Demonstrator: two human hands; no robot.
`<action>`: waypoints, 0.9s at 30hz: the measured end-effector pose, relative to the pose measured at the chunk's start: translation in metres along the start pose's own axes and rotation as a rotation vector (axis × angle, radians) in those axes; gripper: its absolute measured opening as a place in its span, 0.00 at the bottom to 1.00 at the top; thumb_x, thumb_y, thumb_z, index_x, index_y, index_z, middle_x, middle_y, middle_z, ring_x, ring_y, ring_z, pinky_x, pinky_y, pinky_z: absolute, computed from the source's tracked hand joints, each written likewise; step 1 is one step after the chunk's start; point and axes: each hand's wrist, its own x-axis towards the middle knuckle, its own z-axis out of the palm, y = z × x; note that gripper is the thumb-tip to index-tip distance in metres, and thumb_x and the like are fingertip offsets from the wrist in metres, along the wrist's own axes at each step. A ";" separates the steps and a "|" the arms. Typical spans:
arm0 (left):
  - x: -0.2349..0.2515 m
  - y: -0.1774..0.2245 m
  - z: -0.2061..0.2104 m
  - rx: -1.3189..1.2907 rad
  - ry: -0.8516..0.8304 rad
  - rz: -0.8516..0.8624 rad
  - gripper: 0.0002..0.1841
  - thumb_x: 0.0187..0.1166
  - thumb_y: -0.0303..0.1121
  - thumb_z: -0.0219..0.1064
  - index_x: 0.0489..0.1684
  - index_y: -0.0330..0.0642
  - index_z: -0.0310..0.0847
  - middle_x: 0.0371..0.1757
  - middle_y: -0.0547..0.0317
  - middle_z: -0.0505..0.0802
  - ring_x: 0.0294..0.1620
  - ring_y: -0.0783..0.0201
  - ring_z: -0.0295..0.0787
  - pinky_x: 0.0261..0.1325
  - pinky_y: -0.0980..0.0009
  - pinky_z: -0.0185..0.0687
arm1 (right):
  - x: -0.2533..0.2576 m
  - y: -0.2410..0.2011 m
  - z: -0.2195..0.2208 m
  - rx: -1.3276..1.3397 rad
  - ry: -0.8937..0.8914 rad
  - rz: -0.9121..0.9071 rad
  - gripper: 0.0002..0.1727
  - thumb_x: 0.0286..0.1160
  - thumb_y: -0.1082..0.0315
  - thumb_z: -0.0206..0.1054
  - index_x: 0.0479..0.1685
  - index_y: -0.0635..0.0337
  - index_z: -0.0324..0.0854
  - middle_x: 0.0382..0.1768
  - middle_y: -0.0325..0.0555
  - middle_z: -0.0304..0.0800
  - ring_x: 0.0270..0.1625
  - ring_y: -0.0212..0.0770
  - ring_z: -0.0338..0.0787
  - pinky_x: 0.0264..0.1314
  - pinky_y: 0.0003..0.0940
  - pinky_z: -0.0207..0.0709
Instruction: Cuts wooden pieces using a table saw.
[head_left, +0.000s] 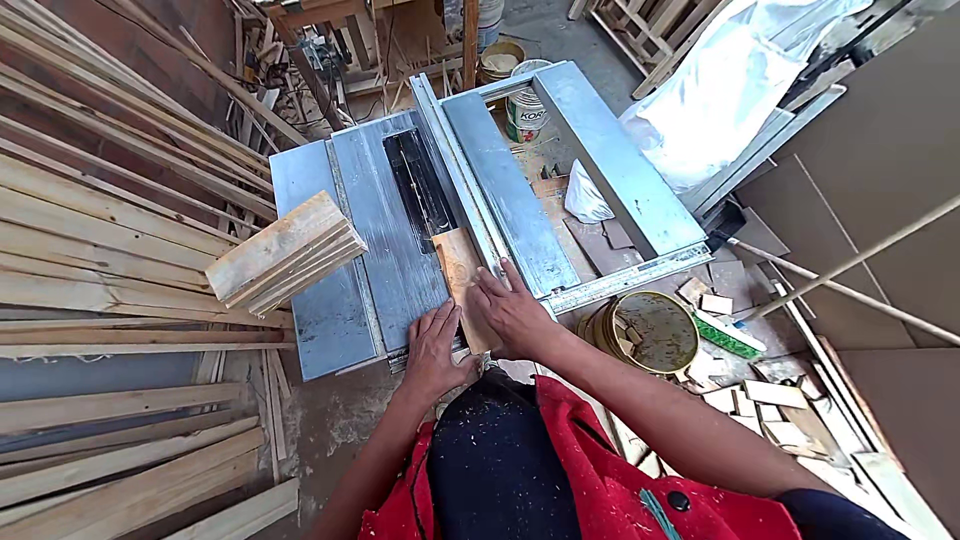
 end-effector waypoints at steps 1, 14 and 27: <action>0.000 0.000 0.000 -0.001 0.000 0.001 0.50 0.57 0.64 0.79 0.85 0.48 0.73 0.88 0.60 0.74 0.84 0.55 0.70 0.83 0.45 0.63 | 0.002 0.000 -0.002 -0.009 -0.017 -0.004 0.77 0.26 0.31 0.87 0.87 0.68 0.59 0.86 0.56 0.68 0.95 0.58 0.51 0.95 0.67 0.22; 0.015 0.001 -0.008 0.008 -0.087 -0.034 0.50 0.61 0.63 0.78 0.87 0.47 0.69 0.90 0.60 0.70 0.85 0.55 0.67 0.84 0.48 0.59 | 0.022 0.008 -0.015 -0.086 -0.080 -0.040 0.74 0.29 0.24 0.82 0.82 0.70 0.65 0.79 0.55 0.78 0.90 0.55 0.63 0.93 0.70 0.24; 0.036 -0.049 -0.026 -0.187 0.445 -0.109 0.28 0.66 0.63 0.77 0.40 0.44 0.87 0.40 0.56 0.92 0.44 0.54 0.88 0.51 0.50 0.84 | 0.090 0.038 -0.036 -0.120 -0.090 0.005 0.72 0.25 0.25 0.83 0.81 0.64 0.69 0.73 0.52 0.84 0.86 0.54 0.71 0.93 0.71 0.24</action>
